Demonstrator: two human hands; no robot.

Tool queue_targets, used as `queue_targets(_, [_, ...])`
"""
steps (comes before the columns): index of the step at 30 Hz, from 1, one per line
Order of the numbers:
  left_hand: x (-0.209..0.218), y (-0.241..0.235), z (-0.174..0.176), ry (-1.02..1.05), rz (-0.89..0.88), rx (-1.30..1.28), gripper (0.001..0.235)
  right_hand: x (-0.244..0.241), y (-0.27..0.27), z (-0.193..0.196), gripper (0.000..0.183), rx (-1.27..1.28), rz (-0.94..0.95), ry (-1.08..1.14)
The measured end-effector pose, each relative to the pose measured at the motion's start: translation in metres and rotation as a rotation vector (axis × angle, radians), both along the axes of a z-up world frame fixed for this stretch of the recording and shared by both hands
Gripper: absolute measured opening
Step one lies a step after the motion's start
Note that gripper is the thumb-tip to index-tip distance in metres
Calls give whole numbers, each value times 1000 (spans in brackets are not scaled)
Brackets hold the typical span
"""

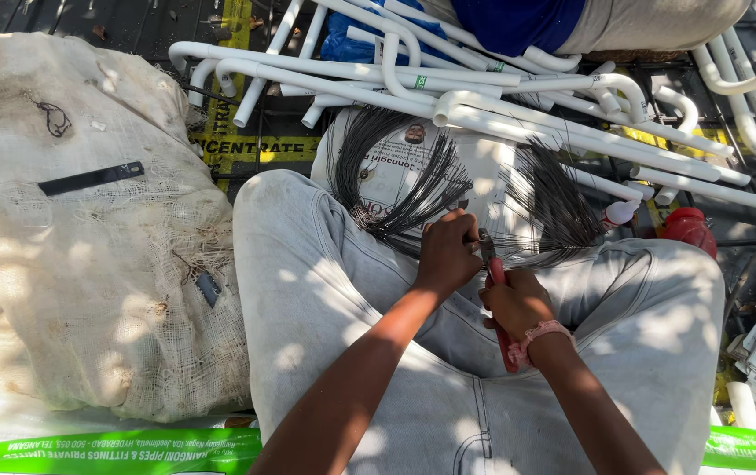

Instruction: The person sits cross-legged on the ground and uses red-handled pliers to cut a bundle of thin black wires into shorter pieces. The person repeatedly positions the pliers and cuts the wires, accumulating a pile of cut wire segments on their lap.

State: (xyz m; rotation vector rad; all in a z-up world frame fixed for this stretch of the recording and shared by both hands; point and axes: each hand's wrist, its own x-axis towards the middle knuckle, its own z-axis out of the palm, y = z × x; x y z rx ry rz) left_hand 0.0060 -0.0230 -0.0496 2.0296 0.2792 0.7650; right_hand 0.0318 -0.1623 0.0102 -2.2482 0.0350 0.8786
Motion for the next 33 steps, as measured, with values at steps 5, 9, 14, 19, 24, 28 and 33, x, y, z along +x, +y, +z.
queue_targets(5, [2, 0, -3, -17, 27, 76, 19, 7, -5, -3, 19, 155, -49, 121])
queue_targets(9, [7, 12, -6, 209, -62, -154, 16, 14, -1, -5, 25, 133, -86, 156])
queue_targets(14, [7, 19, -8, 251, -133, -236, 22, 15, -5, 5, 26, 199, -132, 246])
queue_targets(19, [2, 14, 0, 123, -113, -216, 22, 23, -4, 20, 27, 288, -209, 356])
queue_targets(24, [3, 16, 5, 15, -72, -157, 20, 10, 11, 19, 31, 333, -231, 225])
queue_targets(28, [3, 16, 1, 68, -139, -236, 20, 12, 3, 16, 36, 268, -202, 196])
queue_targets(33, [6, 20, -2, 95, -197, -268, 18, 16, -10, 4, 30, 79, 75, 14])
